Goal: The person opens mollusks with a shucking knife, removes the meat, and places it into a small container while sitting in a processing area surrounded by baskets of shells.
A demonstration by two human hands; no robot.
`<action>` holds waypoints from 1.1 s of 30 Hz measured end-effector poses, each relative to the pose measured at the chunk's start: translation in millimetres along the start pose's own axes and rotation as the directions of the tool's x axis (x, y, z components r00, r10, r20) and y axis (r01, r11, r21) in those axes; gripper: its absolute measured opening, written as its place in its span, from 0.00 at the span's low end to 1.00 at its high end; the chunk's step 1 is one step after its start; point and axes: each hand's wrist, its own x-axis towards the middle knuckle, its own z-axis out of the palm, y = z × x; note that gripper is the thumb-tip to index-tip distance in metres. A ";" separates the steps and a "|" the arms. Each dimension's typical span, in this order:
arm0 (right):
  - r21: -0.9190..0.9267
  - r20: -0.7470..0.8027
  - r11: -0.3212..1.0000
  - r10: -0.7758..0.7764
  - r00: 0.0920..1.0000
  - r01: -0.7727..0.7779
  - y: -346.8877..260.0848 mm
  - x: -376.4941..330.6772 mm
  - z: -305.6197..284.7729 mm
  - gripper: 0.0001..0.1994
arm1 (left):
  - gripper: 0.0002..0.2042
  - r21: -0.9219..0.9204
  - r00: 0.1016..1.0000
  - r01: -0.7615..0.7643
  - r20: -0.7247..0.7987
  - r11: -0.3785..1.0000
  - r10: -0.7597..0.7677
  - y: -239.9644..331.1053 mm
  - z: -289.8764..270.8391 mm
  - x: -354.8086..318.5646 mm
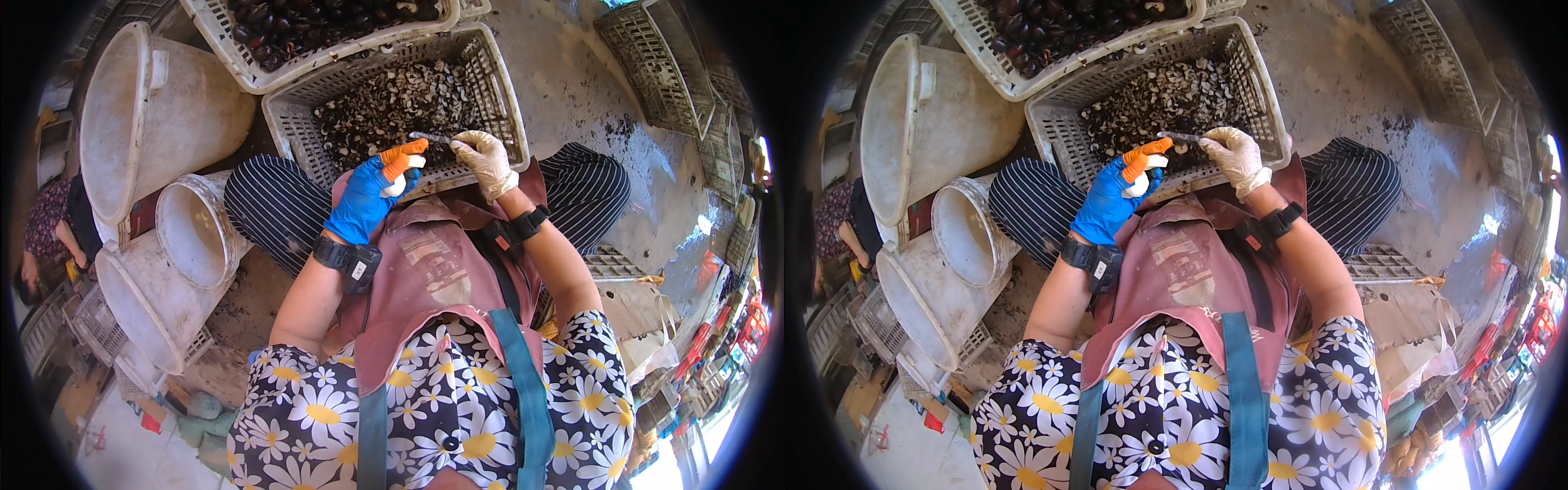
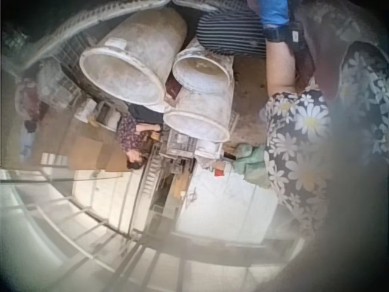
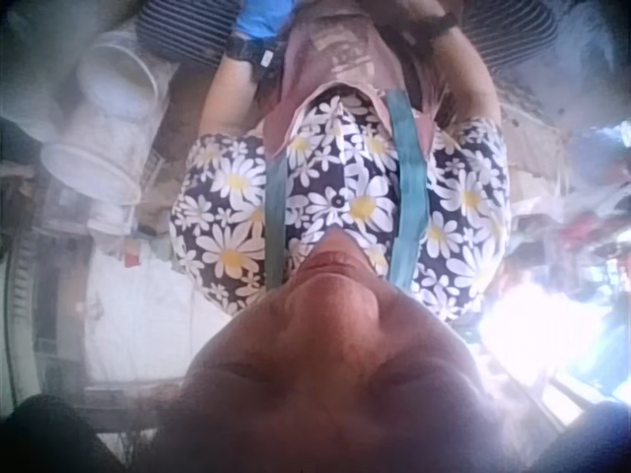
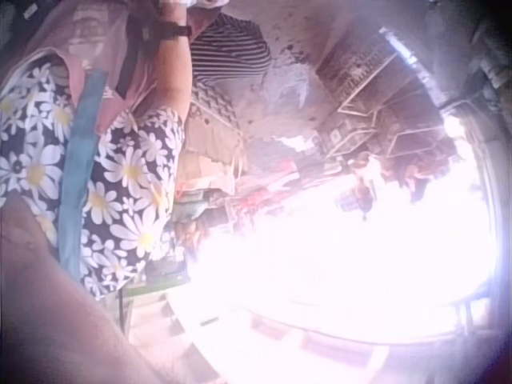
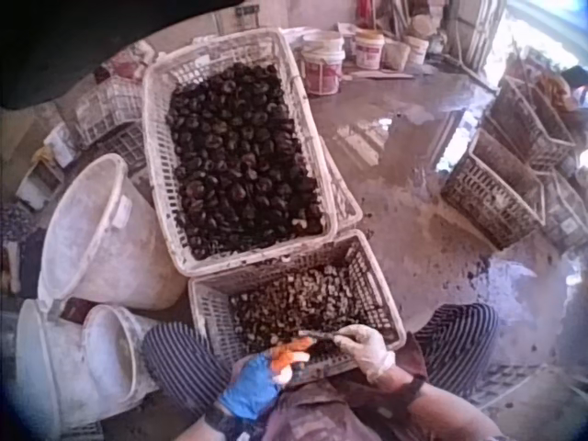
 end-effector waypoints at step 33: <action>-0.022 -0.076 0.932 -0.362 0.929 0.361 -28.9 -22.4 9.1 0.07 | 0.16 -0.480 0.991 0.096 -0.040 0.872 -0.131 -18.1 -7.0 4.1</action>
